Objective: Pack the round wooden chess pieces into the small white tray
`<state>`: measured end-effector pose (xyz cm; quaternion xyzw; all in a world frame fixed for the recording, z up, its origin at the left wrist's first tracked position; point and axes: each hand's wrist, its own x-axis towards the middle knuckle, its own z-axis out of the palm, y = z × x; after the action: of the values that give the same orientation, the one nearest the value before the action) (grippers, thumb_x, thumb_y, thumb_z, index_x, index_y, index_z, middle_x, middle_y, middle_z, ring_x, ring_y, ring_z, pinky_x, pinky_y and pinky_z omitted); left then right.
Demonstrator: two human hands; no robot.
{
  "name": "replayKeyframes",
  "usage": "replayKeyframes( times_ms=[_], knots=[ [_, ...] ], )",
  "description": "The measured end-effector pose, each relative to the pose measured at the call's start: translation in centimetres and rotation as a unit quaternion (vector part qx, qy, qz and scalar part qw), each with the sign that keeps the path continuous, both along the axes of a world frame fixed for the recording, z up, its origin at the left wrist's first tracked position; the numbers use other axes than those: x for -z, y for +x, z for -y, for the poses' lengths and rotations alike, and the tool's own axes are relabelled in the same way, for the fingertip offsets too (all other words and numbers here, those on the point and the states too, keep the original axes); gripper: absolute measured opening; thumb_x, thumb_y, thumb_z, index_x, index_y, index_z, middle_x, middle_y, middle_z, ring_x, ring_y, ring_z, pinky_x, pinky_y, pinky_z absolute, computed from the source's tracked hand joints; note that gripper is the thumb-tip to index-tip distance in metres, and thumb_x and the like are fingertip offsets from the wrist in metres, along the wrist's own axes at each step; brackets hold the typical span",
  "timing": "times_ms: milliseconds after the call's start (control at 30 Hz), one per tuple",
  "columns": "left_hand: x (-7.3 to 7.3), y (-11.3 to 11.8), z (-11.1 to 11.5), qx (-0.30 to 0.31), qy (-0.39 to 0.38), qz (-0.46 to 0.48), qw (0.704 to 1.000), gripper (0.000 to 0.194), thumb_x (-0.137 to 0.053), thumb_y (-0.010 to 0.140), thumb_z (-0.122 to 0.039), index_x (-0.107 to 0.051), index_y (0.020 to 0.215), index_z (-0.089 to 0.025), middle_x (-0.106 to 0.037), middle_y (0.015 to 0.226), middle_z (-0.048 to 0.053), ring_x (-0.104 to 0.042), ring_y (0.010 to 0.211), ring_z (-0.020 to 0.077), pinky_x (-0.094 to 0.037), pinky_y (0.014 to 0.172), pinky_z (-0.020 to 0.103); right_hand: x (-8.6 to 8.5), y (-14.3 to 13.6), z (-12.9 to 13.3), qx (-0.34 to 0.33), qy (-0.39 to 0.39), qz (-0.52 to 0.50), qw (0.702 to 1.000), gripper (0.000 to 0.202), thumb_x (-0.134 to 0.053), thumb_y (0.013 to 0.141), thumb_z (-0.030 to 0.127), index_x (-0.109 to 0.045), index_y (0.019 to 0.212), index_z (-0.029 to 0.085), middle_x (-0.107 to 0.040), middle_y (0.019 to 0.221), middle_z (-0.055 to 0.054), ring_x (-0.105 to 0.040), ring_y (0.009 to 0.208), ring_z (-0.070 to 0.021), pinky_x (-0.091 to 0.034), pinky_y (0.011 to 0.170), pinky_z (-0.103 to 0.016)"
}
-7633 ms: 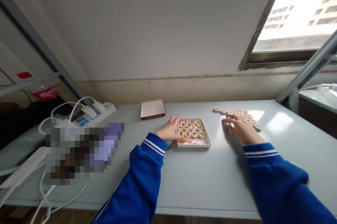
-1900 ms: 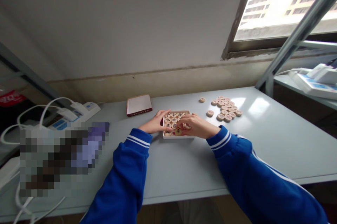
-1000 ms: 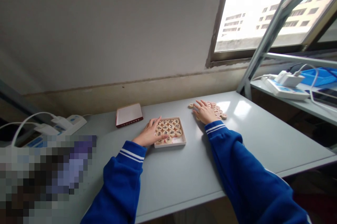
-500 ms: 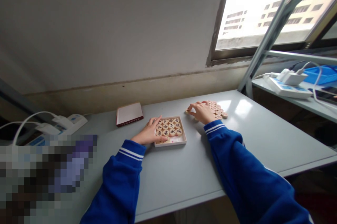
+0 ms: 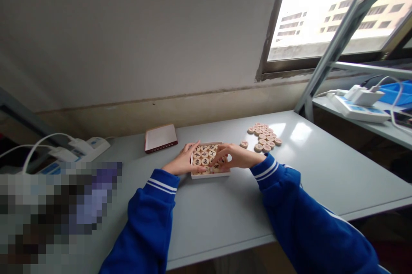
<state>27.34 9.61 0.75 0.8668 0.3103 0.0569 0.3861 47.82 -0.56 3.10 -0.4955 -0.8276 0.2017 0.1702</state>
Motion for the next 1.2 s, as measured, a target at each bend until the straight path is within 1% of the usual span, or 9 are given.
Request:
replayKeyframes(
  times_ms=[233,433,500,600,667,733,900,1033,1200],
  knots=[
    [0.3,0.1,-0.1,0.005,0.029,-0.007,1.000,0.103,-0.066,0.056,-0.055,-0.018,0.138,-0.017,-0.025,0.134,0.012,-0.022,0.131,0.0290,-0.017,0.110,0.038,0.4,-0.8,0.3,0.050,0.016,0.054,0.997,0.024,-0.067,0.069,0.020,-0.066,0.092,0.026,-0.066,0.085,0.002,-0.056,0.082,-0.0138,-0.031,0.074,-0.027],
    [1.0,0.9,0.9,-0.057,0.086,0.000,0.995,0.087,-0.047,0.068,-0.067,-0.021,0.137,-0.020,-0.028,0.134,0.013,-0.029,0.128,0.0294,-0.023,0.106,0.041,0.0,0.0,0.2,0.080,0.038,0.041,0.995,0.010,-0.062,0.074,0.019,-0.066,0.083,0.024,-0.066,0.081,0.004,-0.057,0.075,-0.0112,-0.029,0.076,-0.028],
    [1.0,1.3,1.4,-0.086,0.109,-0.010,0.990,0.089,-0.045,0.067,-0.070,-0.020,0.137,-0.020,-0.025,0.136,0.015,-0.029,0.127,0.0317,-0.024,0.104,0.043,-0.3,1.6,0.3,0.159,0.094,0.052,0.981,0.012,-0.058,0.078,0.021,-0.065,0.087,0.024,-0.066,0.085,0.002,-0.057,0.077,-0.0127,-0.030,0.075,-0.028],
    [0.8,1.7,1.9,-0.095,0.131,-0.037,0.986,0.097,-0.051,0.061,-0.071,-0.018,0.137,-0.020,-0.020,0.139,0.015,-0.029,0.127,0.0351,-0.025,0.103,0.045,-0.8,5.4,1.2,0.335,0.153,0.107,0.923,0.014,-0.053,0.081,0.025,-0.065,0.088,0.024,-0.065,0.089,-0.002,-0.056,0.083,-0.0176,-0.031,0.075,-0.031],
    [0.6,1.7,2.0,-0.089,0.139,-0.054,0.985,0.098,-0.052,0.060,-0.070,-0.017,0.137,-0.020,-0.021,0.139,0.015,-0.030,0.126,0.0358,-0.027,0.102,0.045,-1.0,8.2,2.5,0.438,0.133,0.132,0.879,0.016,-0.051,0.081,0.029,-0.065,0.086,0.024,-0.064,0.088,-0.004,-0.056,0.082,-0.0201,-0.032,0.073,-0.033],
    [0.5,1.7,1.9,-0.084,0.141,-0.069,0.984,0.098,-0.050,0.062,-0.070,-0.016,0.138,-0.020,-0.023,0.138,0.015,-0.030,0.126,0.0357,-0.027,0.101,0.045,-0.9,10.8,4.3,0.492,0.102,0.133,0.854,0.019,-0.051,0.080,0.032,-0.066,0.088,0.024,-0.064,0.088,-0.005,-0.056,0.080,-0.0211,-0.035,0.069,-0.033],
    [0.5,1.6,1.7,-0.076,0.145,-0.074,0.984,0.098,-0.048,0.063,-0.070,-0.015,0.138,-0.017,-0.026,0.137,0.016,-0.031,0.125,0.0339,-0.028,0.101,0.043,0.4,13.4,7.8,0.452,0.076,0.064,0.886,0.022,-0.055,0.077,0.034,-0.066,0.094,0.025,-0.062,0.098,-0.005,-0.055,0.084,-0.0203,-0.040,0.074,-0.034],
    [0.7,1.6,1.6,-0.074,0.152,-0.073,0.983,0.099,-0.048,0.061,-0.072,-0.016,0.138,-0.019,-0.028,0.136,0.015,-0.033,0.125,0.0340,-0.029,0.100,0.042,1.5,11.2,7.4,0.404,0.122,0.119,0.899,0.025,-0.060,0.075,0.037,-0.065,0.099,0.030,-0.059,0.107,-0.005,-0.049,0.100,-0.0248,-0.037,0.078,-0.038],
    [0.7,1.6,1.5,-0.073,0.151,-0.086,0.982,0.101,-0.049,0.060,-0.071,-0.014,0.139,-0.017,-0.027,0.137,0.015,-0.031,0.126,0.0323,-0.028,0.102,0.041,2.3,8.9,6.1,0.369,0.133,0.187,0.901,0.011,-0.064,0.073,0.033,-0.069,0.081,0.026,-0.061,0.102,-0.004,-0.048,0.101,-0.0253,-0.033,0.076,-0.038]
  ],
)
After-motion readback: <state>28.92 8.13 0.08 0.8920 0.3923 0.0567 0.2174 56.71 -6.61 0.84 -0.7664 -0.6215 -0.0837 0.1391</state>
